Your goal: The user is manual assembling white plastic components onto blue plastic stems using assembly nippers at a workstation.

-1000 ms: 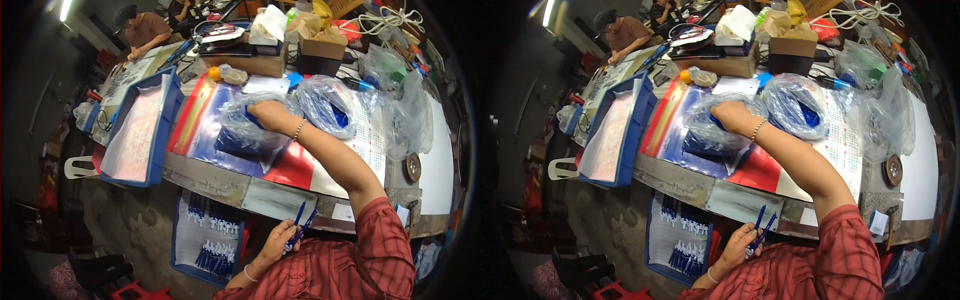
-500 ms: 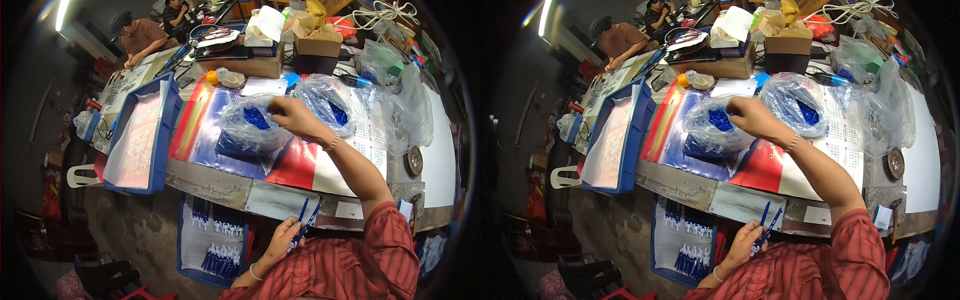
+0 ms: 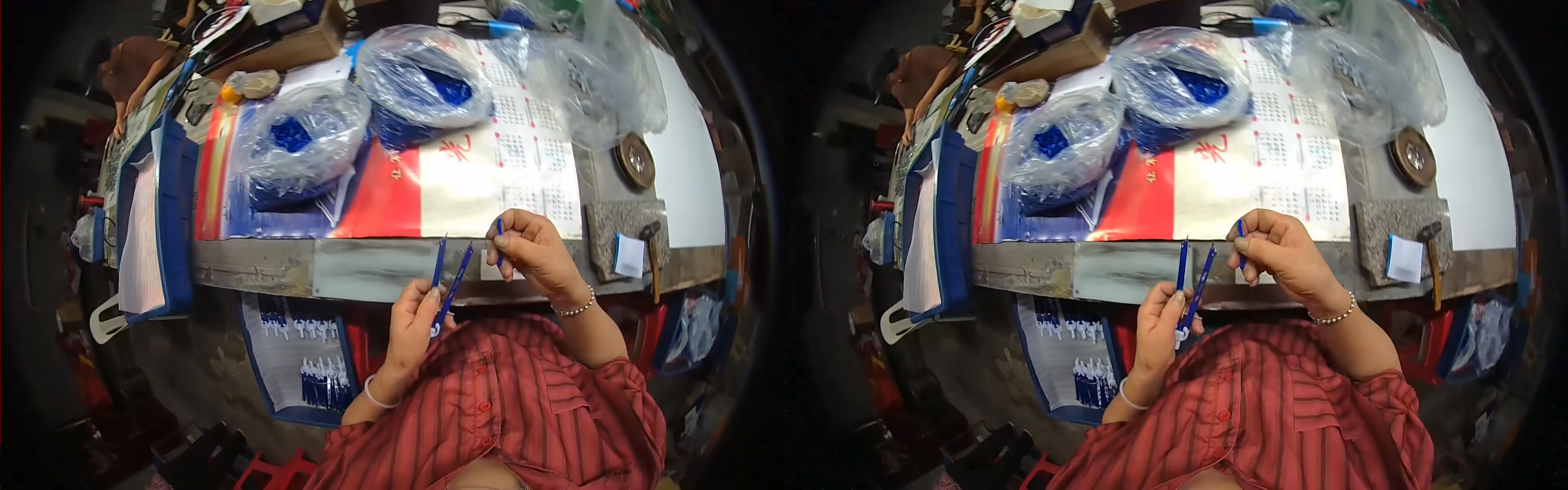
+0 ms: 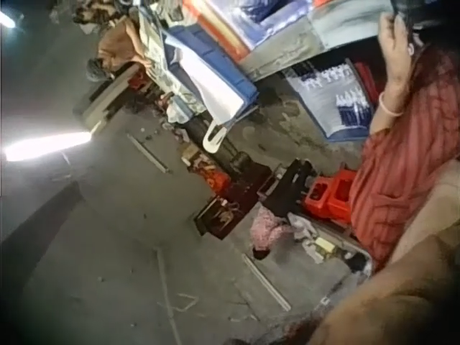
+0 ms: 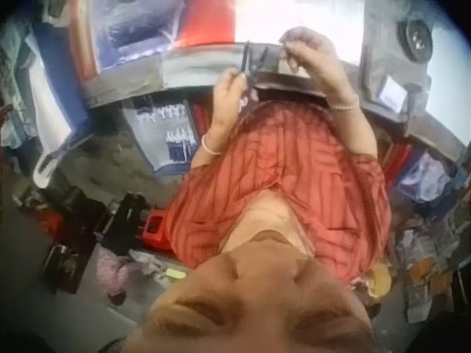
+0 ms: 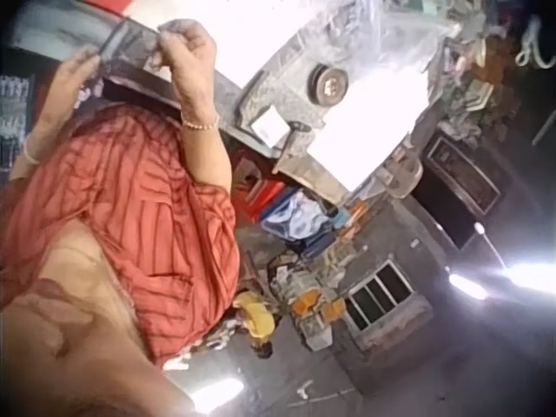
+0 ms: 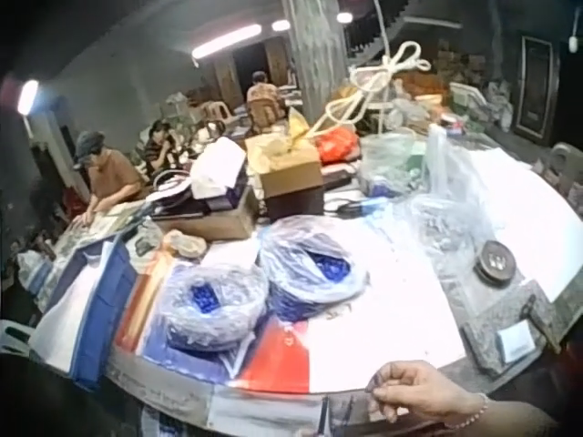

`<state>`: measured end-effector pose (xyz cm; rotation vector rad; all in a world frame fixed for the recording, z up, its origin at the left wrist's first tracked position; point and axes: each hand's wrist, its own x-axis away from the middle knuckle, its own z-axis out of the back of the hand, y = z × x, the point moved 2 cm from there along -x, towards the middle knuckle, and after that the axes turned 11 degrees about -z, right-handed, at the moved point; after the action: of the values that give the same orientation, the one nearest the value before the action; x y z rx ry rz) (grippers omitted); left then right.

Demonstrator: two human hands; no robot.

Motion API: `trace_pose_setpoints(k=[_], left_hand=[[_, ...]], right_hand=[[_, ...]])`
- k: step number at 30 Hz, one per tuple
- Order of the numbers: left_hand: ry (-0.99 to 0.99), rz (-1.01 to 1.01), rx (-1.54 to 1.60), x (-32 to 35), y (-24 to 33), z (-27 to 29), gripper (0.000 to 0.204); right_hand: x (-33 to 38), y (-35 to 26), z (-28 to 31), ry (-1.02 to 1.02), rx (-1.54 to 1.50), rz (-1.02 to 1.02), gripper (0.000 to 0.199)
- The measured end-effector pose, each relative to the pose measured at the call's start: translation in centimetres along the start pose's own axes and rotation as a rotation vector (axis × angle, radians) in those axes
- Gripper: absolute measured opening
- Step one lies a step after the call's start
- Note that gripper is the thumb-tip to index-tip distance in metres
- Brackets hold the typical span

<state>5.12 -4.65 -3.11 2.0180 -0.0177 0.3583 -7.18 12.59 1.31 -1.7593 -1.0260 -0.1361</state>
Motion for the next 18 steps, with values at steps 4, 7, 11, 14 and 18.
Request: trace_pose_setpoints(k=[4, 7, 11, 14, 18], left_hand=[[-0.020, -0.017, -0.029, 0.0, -0.7, -2.9, 0.013], [-0.059, -0.003, -0.088, 0.4, -1.3, -4.1, 0.015], [-0.090, -0.008, -0.115, 0.8, -1.8, -4.8, 0.016], [-0.108, 0.001, -0.160, 0.9, -2.1, -4.7, 0.019], [-0.098, 0.023, -0.177, 0.9, -2.1, -4.8, 0.023]], right_hand=[[2.1, 0.6, 1.4, 0.080, -0.035, 0.021, 0.011], [3.1, 1.0, 2.3, 0.042, -0.075, 0.077, 0.010], [3.9, 1.6, 2.0, 0.106, -0.107, 0.082, 0.012], [4.1, 2.5, 1.5, 0.095, -0.066, 0.088, 0.012], [3.9, 3.6, 1.1, 0.174, 0.181, 0.223, 0.012]])
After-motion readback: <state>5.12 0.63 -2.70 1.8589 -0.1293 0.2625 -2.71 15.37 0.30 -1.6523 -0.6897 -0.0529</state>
